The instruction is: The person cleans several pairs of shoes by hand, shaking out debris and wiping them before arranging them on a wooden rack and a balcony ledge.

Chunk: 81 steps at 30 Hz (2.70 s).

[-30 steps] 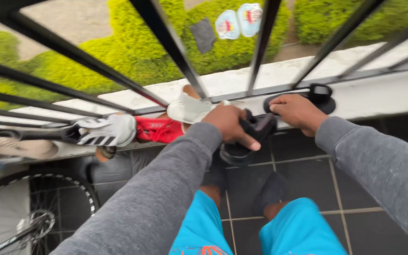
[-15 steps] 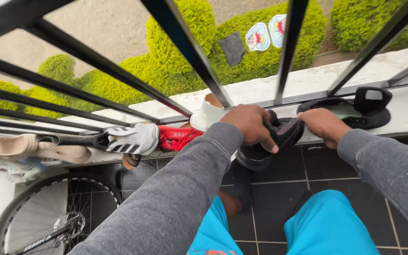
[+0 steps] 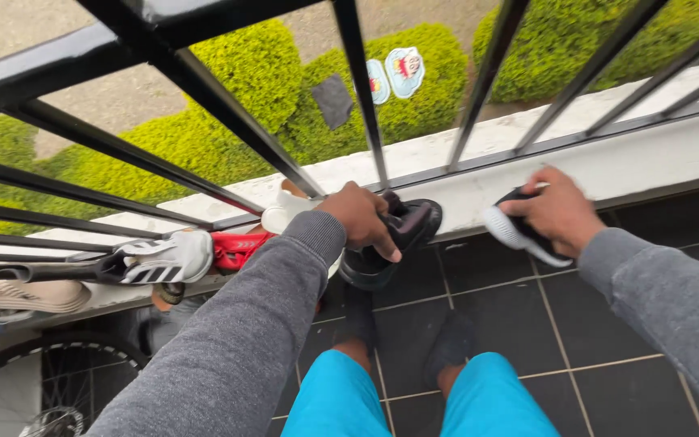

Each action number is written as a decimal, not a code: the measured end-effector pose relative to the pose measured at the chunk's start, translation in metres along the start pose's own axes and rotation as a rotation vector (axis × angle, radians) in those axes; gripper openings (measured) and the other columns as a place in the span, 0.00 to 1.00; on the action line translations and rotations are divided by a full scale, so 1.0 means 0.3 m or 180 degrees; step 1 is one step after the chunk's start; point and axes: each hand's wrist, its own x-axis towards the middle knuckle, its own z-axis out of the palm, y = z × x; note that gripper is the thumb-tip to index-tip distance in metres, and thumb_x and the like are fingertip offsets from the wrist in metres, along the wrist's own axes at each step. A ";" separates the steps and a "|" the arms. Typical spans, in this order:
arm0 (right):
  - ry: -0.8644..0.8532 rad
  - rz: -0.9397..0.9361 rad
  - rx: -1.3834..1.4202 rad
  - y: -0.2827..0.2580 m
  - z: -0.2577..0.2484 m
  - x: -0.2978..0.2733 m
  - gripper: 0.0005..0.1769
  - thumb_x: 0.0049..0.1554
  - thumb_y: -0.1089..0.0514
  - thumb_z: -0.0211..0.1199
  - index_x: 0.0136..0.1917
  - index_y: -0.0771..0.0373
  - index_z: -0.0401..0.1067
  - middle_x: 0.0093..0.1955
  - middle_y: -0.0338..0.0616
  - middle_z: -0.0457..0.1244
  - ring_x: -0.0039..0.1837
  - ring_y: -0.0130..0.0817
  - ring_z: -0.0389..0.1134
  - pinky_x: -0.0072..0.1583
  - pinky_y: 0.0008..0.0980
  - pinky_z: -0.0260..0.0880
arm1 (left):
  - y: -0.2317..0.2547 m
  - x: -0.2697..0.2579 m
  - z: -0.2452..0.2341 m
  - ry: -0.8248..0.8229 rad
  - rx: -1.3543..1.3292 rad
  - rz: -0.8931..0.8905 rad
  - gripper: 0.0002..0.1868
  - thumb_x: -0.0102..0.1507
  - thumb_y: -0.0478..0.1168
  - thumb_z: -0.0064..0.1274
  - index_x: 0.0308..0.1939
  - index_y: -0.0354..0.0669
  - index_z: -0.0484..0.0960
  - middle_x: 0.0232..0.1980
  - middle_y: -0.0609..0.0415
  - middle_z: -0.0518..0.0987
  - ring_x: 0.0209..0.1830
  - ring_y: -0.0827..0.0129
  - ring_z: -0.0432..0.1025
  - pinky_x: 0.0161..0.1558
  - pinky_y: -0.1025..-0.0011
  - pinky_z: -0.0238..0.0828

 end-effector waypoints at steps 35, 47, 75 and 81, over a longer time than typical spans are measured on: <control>-0.1998 -0.1587 -0.2801 -0.589 0.436 -0.922 0.46 0.32 0.48 0.83 0.64 0.52 0.74 0.54 0.45 0.71 0.58 0.44 0.72 0.60 0.39 0.70 | -0.330 -0.643 0.288 0.0773 -0.0289 0.0921 0.42 0.41 0.54 0.73 0.57 0.47 0.80 0.54 0.46 0.83 0.55 0.52 0.78 0.55 0.60 0.76; -0.2478 -0.2111 -0.3792 -0.781 0.787 -1.227 0.41 0.33 0.49 0.83 0.61 0.51 0.76 0.55 0.43 0.72 0.59 0.43 0.73 0.61 0.38 0.71 | -0.579 -0.986 0.380 0.0579 -0.1019 -0.0326 0.55 0.39 0.48 0.79 0.65 0.37 0.68 0.60 0.44 0.80 0.61 0.53 0.76 0.59 0.61 0.74; -0.2481 -0.2341 -0.3422 -0.792 0.621 -1.069 0.44 0.42 0.52 0.78 0.69 0.51 0.61 0.54 0.53 0.69 0.59 0.51 0.71 0.61 0.43 0.71 | -0.533 -0.728 0.374 0.1020 -0.1358 -0.0251 0.41 0.43 0.55 0.75 0.60 0.58 0.83 0.58 0.54 0.84 0.60 0.60 0.77 0.63 0.64 0.71; -0.2372 -0.2281 -0.2962 -0.720 0.557 -0.922 0.50 0.42 0.55 0.75 0.74 0.48 0.56 0.53 0.55 0.70 0.57 0.54 0.72 0.58 0.46 0.71 | -0.417 -0.717 0.261 0.0554 -0.0742 -0.0233 0.50 0.42 0.50 0.78 0.67 0.52 0.72 0.61 0.49 0.80 0.62 0.56 0.74 0.64 0.61 0.69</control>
